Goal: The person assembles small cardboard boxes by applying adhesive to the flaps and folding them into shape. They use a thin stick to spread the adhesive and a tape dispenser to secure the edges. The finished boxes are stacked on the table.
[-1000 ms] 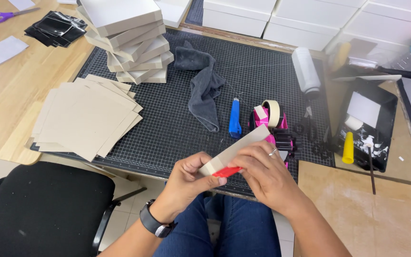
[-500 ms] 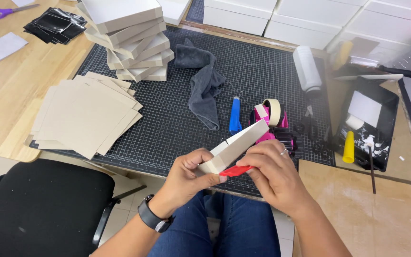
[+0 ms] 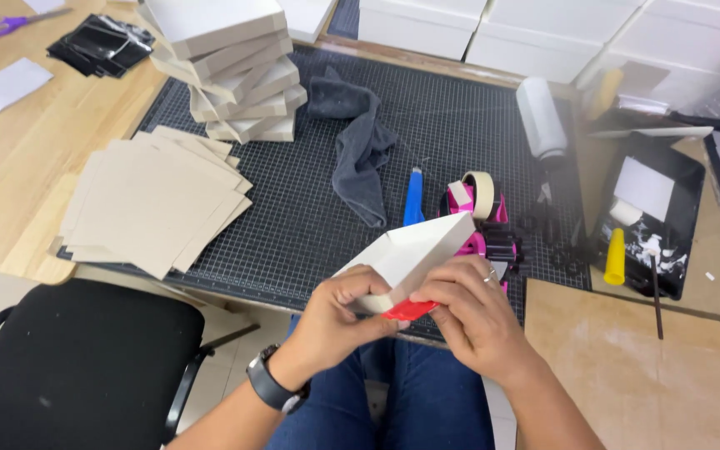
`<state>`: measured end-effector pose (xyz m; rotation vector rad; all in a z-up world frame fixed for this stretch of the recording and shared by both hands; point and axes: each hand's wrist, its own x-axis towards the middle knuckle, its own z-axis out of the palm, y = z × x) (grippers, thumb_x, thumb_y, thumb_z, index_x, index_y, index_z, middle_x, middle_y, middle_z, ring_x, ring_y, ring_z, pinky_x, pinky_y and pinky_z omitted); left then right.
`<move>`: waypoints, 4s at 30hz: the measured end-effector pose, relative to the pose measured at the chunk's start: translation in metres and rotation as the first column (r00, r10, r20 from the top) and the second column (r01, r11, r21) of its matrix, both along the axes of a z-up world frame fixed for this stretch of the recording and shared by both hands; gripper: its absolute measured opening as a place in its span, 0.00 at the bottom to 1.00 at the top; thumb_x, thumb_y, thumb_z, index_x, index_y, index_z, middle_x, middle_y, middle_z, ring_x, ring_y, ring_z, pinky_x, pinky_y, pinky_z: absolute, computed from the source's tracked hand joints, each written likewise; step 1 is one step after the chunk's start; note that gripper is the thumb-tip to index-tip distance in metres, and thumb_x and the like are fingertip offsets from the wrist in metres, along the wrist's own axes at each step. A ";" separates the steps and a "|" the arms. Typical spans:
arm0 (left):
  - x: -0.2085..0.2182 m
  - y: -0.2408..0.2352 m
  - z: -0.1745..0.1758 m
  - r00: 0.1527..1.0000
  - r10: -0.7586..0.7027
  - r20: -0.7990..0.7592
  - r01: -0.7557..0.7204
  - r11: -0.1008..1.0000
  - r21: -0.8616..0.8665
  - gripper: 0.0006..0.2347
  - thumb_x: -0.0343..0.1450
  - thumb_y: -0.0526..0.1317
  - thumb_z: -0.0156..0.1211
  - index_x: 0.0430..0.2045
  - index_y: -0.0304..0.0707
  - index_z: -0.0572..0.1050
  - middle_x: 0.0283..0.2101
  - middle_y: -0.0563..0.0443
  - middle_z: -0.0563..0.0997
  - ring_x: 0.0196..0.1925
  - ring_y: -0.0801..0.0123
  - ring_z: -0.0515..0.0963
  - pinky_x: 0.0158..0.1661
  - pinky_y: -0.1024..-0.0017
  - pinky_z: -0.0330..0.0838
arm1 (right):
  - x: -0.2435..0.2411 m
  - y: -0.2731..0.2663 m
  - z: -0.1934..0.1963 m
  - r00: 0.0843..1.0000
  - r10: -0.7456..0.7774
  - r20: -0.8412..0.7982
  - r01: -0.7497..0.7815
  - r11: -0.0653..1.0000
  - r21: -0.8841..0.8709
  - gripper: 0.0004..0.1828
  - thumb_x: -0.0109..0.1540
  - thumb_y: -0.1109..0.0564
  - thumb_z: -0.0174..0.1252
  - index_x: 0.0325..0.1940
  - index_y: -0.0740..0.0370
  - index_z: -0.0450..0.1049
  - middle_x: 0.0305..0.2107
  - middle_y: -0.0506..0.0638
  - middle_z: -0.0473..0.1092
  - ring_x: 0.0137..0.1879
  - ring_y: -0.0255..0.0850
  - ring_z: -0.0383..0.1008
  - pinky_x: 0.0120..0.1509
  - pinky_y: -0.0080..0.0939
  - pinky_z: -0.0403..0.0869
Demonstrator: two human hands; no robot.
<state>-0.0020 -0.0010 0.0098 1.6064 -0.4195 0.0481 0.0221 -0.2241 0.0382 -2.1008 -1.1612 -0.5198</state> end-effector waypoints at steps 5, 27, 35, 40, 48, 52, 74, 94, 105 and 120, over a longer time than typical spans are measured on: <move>0.000 -0.005 -0.003 0.999 0.009 0.033 -0.010 1.000 0.019 0.07 0.64 0.37 0.76 0.29 0.44 0.80 0.31 0.60 0.77 0.35 0.76 0.75 0.40 0.77 0.66 | 0.010 0.003 -0.011 0.998 -0.021 0.055 0.021 1.000 0.005 0.10 0.71 0.61 0.47 0.52 0.60 0.72 0.46 0.52 0.70 0.49 0.46 0.70 0.56 0.49 0.65; 0.011 0.004 -0.020 0.676 -0.056 0.735 -0.417 0.793 0.444 0.05 0.76 0.30 0.55 0.31 0.39 0.77 0.32 0.55 0.74 0.35 0.60 0.68 0.34 0.65 0.62 | 0.012 -0.037 -0.072 0.556 -0.665 -0.498 0.814 0.558 0.164 0.23 0.66 0.51 0.57 0.65 0.58 0.70 0.54 0.54 0.71 0.61 0.44 0.69 0.63 0.44 0.69; 0.012 -0.003 -0.052 0.576 -0.195 0.794 -0.440 0.745 0.502 0.05 0.76 0.30 0.52 0.32 0.37 0.75 0.31 0.51 0.71 0.36 0.57 0.69 0.35 0.62 0.63 | 0.027 0.021 -0.027 0.325 -0.139 -0.936 0.698 0.703 0.138 0.47 0.57 0.44 0.59 0.78 0.55 0.52 0.58 0.54 0.73 0.60 0.43 0.77 0.51 0.46 0.82; 0.020 0.001 -0.088 0.573 -0.192 0.797 -0.448 0.741 0.500 0.03 0.75 0.30 0.54 0.35 0.36 0.76 0.32 0.51 0.73 0.36 0.56 0.70 0.36 0.61 0.66 | 0.047 0.025 -0.076 0.266 0.087 -0.960 0.608 0.758 0.237 0.31 0.62 0.59 0.59 0.70 0.57 0.66 0.46 0.54 0.75 0.54 0.44 0.78 0.48 0.48 0.84; 0.017 0.003 -0.040 0.631 -0.111 0.768 -0.468 0.735 0.491 0.12 0.75 0.43 0.62 0.51 0.43 0.78 0.52 0.50 0.79 0.51 0.53 0.76 0.47 0.58 0.69 | 0.035 0.002 -0.148 0.675 -0.061 -0.735 0.444 0.829 0.340 0.21 0.63 0.61 0.61 0.60 0.59 0.70 0.48 0.49 0.76 0.56 0.39 0.75 0.61 0.39 0.74; 0.036 -0.004 -0.012 0.667 -0.074 0.741 -0.558 0.609 0.563 0.21 0.76 0.42 0.56 0.67 0.45 0.65 0.68 0.42 0.69 0.71 0.47 0.67 0.65 0.47 0.63 | 0.026 -0.003 -0.176 0.692 0.081 -0.717 0.408 0.776 0.481 0.25 0.64 0.64 0.60 0.66 0.61 0.67 0.54 0.51 0.74 0.58 0.38 0.74 0.64 0.38 0.72; 0.062 0.008 -0.012 0.815 -0.050 0.577 -0.527 0.352 0.774 0.16 0.71 0.50 0.60 0.52 0.55 0.79 0.39 0.56 0.76 0.39 0.52 0.82 0.31 0.56 0.79 | 0.014 -0.278 -0.131 0.070 -0.909 -0.410 0.994 0.030 0.103 0.08 0.63 0.64 0.60 0.44 0.53 0.76 0.32 0.46 0.76 0.37 0.38 0.76 0.48 0.40 0.74; 0.066 0.008 0.002 0.776 -0.041 0.630 -0.513 0.539 0.667 0.10 0.72 0.50 0.62 0.38 0.50 0.84 0.30 0.59 0.78 0.34 0.58 0.76 0.31 0.58 0.72 | 0.039 -0.291 -0.158 0.225 -0.965 -0.136 0.907 0.156 0.392 0.12 0.76 0.53 0.50 0.46 0.62 0.73 0.30 0.51 0.75 0.33 0.41 0.74 0.42 0.42 0.72; 0.070 0.002 -0.001 0.820 -0.007 0.572 -0.473 0.555 0.685 0.14 0.74 0.52 0.59 0.20 0.48 0.77 0.26 0.55 0.74 0.30 0.54 0.77 0.27 0.55 0.71 | 0.013 -0.222 -0.093 0.549 -0.801 -0.238 0.640 0.220 0.736 0.15 0.81 0.50 0.47 0.48 0.63 0.60 0.30 0.55 0.64 0.30 0.39 0.68 0.35 0.38 0.71; 0.069 -0.003 -0.002 0.833 0.020 0.552 -0.466 0.564 0.682 0.14 0.74 0.52 0.60 0.20 0.49 0.79 0.26 0.55 0.74 0.31 0.55 0.76 0.29 0.56 0.71 | -0.034 -0.035 -0.076 0.902 -0.342 -0.264 0.424 0.586 0.691 0.12 0.73 0.55 0.43 0.45 0.66 0.67 0.30 0.61 0.72 0.29 0.45 0.78 0.34 0.37 0.80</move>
